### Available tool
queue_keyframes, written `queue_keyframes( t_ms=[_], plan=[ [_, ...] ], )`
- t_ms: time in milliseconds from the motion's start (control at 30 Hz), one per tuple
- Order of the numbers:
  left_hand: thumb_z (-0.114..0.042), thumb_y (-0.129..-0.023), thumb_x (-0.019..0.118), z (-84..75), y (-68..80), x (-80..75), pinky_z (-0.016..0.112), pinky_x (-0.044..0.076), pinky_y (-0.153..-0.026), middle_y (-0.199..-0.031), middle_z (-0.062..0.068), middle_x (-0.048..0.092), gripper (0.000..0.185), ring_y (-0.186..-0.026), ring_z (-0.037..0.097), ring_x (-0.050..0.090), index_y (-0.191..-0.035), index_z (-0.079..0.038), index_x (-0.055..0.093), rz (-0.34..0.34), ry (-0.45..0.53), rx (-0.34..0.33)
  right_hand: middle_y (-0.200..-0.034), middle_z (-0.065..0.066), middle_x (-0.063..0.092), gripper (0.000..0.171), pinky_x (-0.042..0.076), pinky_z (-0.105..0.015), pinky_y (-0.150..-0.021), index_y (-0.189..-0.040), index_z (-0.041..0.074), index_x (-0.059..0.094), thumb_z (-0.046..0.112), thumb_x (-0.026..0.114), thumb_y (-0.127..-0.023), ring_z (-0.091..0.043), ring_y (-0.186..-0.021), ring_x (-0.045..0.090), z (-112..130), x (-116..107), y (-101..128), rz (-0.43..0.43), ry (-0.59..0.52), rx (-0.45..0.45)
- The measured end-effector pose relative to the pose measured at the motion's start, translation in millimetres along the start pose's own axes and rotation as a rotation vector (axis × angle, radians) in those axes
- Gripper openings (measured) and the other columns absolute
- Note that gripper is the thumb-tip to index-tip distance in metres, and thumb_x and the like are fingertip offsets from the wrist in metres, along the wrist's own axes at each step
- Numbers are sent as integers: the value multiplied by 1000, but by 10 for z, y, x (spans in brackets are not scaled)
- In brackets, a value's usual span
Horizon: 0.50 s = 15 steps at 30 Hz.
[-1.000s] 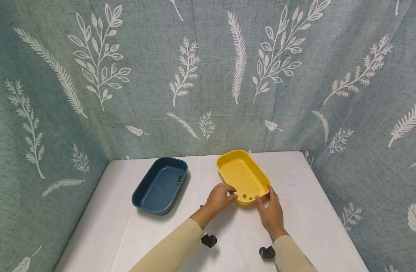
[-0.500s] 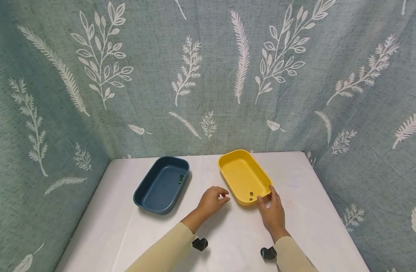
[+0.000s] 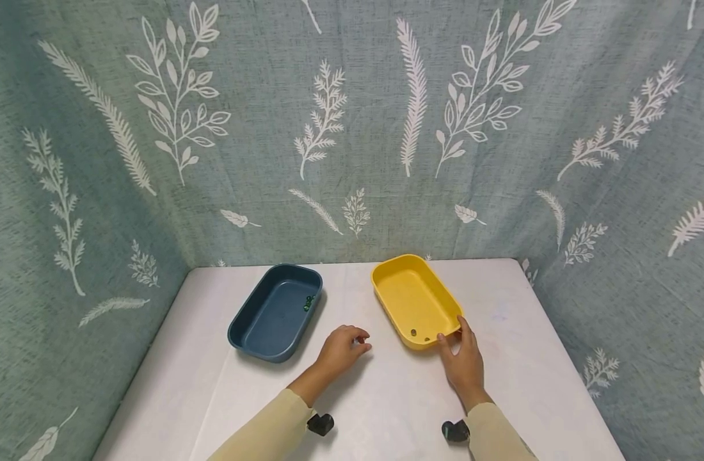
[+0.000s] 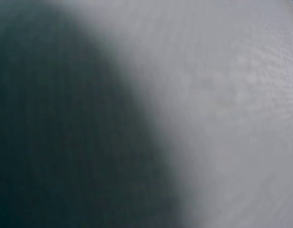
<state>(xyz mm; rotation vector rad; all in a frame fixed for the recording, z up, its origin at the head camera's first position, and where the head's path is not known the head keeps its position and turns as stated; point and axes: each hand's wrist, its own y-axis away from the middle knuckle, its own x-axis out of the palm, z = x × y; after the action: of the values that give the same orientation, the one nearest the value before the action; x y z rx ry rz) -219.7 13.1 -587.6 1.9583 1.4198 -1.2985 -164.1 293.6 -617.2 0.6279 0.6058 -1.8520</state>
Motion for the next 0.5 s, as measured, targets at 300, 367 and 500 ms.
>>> queue_keyframes(
  t_ms=[300,367,500],
  plan=[
    [-30,-76,70,200,158,-41,21,46,-66,-78,-13,65,19,-74,5,56,-94,-24,70,-26,16,-11,-147,-13,27,73,22,-56,-106,-146,26,12,52,48,-88,-37,-134,26,13,6,26,8,-14,-4],
    [-31,-76,70,240,183,-58,22,46,-66,-76,-14,64,18,-74,6,56,-93,-24,70,-32,16,-13,-147,-13,27,73,23,-56,-106,-146,26,12,53,47,-88,-36,-134,26,12,8,22,10,-10,-6],
    [-31,-76,69,304,210,-93,24,47,-71,-77,-14,64,17,-77,7,56,-91,-23,70,-57,14,2,-149,-11,25,72,22,-55,-106,-146,27,11,53,47,-88,-36,-134,25,5,5,7,4,-1,0]
  ],
)
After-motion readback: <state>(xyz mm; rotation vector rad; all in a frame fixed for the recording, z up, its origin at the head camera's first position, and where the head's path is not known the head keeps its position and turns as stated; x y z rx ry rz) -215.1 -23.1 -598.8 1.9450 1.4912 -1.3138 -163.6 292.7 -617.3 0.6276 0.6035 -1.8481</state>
